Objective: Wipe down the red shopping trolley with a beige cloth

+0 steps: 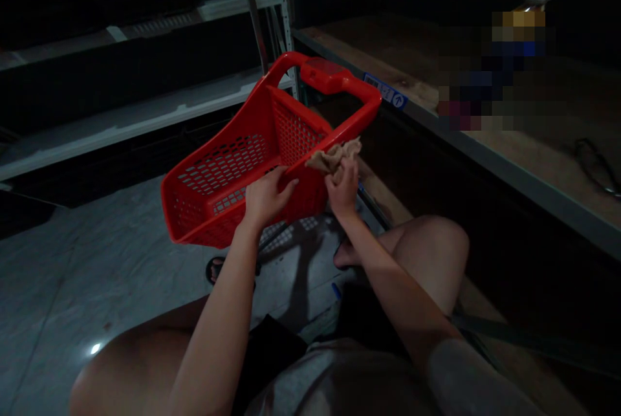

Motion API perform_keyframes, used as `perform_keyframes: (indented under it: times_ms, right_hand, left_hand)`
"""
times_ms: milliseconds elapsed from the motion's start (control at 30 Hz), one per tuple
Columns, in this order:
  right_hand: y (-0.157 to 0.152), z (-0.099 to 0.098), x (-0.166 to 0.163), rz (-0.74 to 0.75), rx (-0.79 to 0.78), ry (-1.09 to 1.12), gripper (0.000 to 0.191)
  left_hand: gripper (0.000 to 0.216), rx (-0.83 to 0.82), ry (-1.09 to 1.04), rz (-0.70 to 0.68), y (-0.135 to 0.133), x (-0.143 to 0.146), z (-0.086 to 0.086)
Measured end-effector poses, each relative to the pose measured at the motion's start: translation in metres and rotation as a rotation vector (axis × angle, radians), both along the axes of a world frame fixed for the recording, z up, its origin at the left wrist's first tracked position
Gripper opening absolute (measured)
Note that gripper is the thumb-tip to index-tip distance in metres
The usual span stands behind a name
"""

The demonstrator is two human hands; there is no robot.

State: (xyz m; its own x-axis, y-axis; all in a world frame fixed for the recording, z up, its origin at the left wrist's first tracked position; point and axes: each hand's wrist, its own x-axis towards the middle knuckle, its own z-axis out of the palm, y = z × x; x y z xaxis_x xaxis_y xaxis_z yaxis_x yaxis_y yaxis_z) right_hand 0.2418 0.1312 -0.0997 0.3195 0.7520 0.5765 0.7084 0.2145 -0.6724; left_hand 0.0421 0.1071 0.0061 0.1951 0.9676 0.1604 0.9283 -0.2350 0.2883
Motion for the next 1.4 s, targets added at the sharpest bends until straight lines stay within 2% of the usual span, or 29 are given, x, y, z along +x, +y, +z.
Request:
perform_keyframes:
  times_ms: [67,133,200,233,300,367,467,533,567,633,733,800,867,900,967,1000,1067,1100,1200,1267,1333,1400]
  right_hand:
    - [-0.027,-0.049,-0.016,0.055,-0.152,0.065,0.039]
    - [-0.048,-0.086,-0.028,0.094,-0.211,0.088,0.030]
    - [-0.054,-0.101,-0.035,0.085,-0.231,0.119,0.024]
    - [-0.051,-0.100,-0.036,0.061,-0.235,0.141,0.023]
    - [-0.039,-0.081,-0.034,-0.009,-0.226,0.185,0.024]
    - [-0.023,-0.045,-0.027,-0.061,-0.153,0.214,0.027]
    - [-0.002,0.010,-0.015,-0.063,0.082,0.215,0.028]
    - [0.004,0.027,-0.011,-0.059,0.150,0.196,0.029]
    - [0.003,0.026,-0.011,-0.059,0.141,0.188,0.030]
    - [-0.007,0.005,-0.015,-0.045,0.032,0.199,0.031]
    - [-0.037,-0.054,-0.027,0.011,-0.257,0.321,0.032]
    - [-0.056,-0.090,-0.035,0.036,-0.355,0.375,0.028]
    - [-0.067,-0.112,-0.043,0.032,-0.394,0.416,0.023]
    - [-0.068,-0.115,-0.046,0.015,-0.399,0.438,0.022]
    - [-0.061,-0.107,-0.050,-0.051,-0.382,0.482,0.022]
    - [-0.055,-0.095,-0.050,-0.089,-0.367,0.499,0.023]
    - [-0.041,-0.060,-0.046,-0.143,-0.280,0.519,0.026]
    - [-0.035,-0.038,-0.043,-0.148,-0.209,0.517,0.027]
    - [-0.019,0.028,-0.032,-0.094,0.188,0.465,0.025]
    - [-0.012,0.055,-0.030,-0.065,0.349,0.402,0.022]
    - [-0.011,0.059,-0.035,-0.060,0.417,0.331,0.021]
    - [-0.015,0.038,-0.046,-0.043,0.399,0.251,0.024]
  left_hand:
    - [0.049,0.008,-0.005,-0.002,0.000,0.000,0.000]
    - [0.051,0.014,-0.009,-0.002,-0.001,0.000,-0.001]
    - [0.051,0.007,-0.011,-0.002,-0.001,-0.001,-0.001]
    - [0.051,0.003,-0.011,-0.002,-0.001,-0.001,-0.001]
    - [0.051,0.001,-0.015,-0.007,-0.001,-0.002,-0.001]
    - [0.050,0.008,-0.021,-0.013,-0.001,-0.001,0.000]
    - [0.049,0.014,-0.024,-0.008,-0.001,0.001,0.000]
    - [0.048,0.014,-0.023,-0.003,-0.001,0.002,0.000]
    - [0.048,0.016,-0.025,-0.005,-0.002,0.003,-0.001]
    - [0.048,0.025,-0.034,-0.017,-0.002,0.003,-0.002]
    - [0.050,0.028,-0.042,-0.024,-0.002,0.002,-0.003]
    - [0.051,0.020,-0.047,-0.019,-0.003,0.002,-0.004]
    - [0.052,0.013,-0.054,-0.017,-0.003,0.001,-0.003]
    - [0.052,0.011,-0.056,-0.019,-0.004,0.000,-0.003]
    - [0.051,0.002,-0.048,-0.028,-0.006,-0.001,-0.001]
    - [0.051,-0.006,-0.039,-0.032,-0.008,-0.001,-0.001]
    - [0.051,-0.022,-0.017,-0.039,-0.010,-0.001,0.001]
    - [0.053,-0.028,-0.007,-0.038,-0.011,-0.001,0.001]
    - [0.058,-0.021,0.005,-0.031,-0.013,0.000,0.002]
    - [0.059,-0.003,-0.006,-0.034,-0.014,0.000,0.001]
    - [0.060,0.003,-0.019,-0.039,-0.016,0.000,0.001]
    - [0.059,-0.003,-0.032,-0.044,-0.018,0.000,0.000]
